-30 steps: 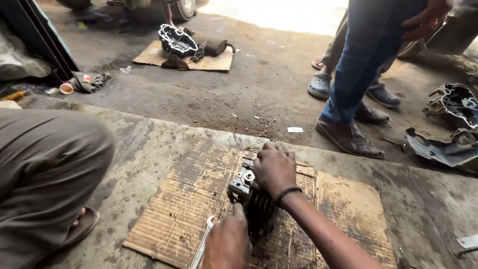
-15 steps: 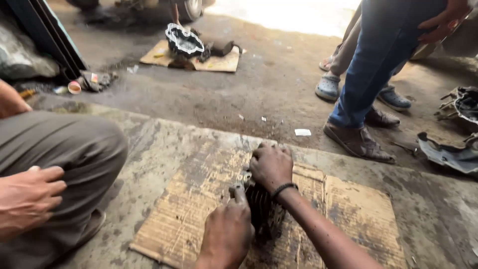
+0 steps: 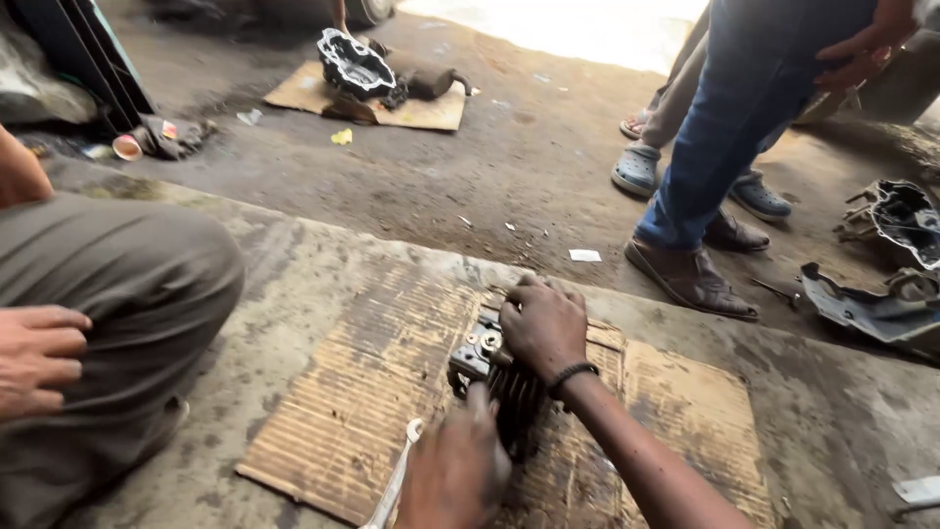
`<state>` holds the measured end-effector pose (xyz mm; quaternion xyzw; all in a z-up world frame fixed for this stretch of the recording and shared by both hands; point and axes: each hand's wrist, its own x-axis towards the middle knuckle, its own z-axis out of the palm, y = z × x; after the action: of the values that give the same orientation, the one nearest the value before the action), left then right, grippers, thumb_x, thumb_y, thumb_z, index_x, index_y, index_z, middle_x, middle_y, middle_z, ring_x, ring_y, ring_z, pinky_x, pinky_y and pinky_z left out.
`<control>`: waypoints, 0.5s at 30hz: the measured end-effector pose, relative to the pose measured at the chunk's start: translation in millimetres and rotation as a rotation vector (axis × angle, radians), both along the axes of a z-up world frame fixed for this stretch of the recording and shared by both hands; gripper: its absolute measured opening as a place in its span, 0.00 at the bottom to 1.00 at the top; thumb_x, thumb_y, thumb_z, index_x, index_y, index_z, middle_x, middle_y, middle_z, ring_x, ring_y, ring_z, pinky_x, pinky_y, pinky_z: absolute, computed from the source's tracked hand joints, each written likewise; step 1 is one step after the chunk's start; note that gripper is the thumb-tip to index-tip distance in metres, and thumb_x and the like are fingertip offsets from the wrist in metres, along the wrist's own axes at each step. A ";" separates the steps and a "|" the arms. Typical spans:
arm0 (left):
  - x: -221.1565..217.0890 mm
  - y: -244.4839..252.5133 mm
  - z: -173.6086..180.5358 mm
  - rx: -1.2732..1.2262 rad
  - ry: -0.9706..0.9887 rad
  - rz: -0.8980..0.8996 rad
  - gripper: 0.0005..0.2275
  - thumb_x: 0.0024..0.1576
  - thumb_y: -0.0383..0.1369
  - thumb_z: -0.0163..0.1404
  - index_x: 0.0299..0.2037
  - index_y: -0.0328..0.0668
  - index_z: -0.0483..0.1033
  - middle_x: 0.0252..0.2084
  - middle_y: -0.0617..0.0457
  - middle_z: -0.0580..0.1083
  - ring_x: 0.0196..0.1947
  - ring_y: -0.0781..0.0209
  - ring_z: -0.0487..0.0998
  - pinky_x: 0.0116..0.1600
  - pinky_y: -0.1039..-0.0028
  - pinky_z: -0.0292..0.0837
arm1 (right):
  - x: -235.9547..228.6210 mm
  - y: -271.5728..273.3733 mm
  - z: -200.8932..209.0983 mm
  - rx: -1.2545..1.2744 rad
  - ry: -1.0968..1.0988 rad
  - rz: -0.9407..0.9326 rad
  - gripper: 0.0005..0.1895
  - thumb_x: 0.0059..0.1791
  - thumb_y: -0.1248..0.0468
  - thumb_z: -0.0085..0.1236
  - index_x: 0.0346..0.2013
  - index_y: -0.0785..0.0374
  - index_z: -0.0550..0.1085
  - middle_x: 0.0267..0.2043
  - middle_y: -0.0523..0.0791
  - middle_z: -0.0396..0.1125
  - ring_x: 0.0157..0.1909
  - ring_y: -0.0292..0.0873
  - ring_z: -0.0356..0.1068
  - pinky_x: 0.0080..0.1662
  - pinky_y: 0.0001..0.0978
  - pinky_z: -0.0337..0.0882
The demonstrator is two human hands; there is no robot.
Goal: Cleaning and inspecting a small engine cylinder block using manual tools in an auto repair shop.
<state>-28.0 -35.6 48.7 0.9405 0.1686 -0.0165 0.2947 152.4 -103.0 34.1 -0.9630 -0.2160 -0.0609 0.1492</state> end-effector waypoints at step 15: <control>14.0 -26.7 -7.0 0.159 0.021 -0.015 0.04 0.59 0.25 0.47 0.43 0.37 0.69 0.36 0.38 0.78 0.36 0.42 0.82 0.38 0.54 0.81 | 1.3 -15.9 -3.9 0.064 0.078 -0.008 0.16 0.48 0.55 0.47 0.40 0.55 0.82 0.48 0.38 0.72 0.51 0.39 0.70 0.61 0.41 0.60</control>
<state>-14.1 -62.3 41.7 0.9619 0.1655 -0.0150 0.2171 153.6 -118.9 30.2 -0.9602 -0.2043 -0.0308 0.1880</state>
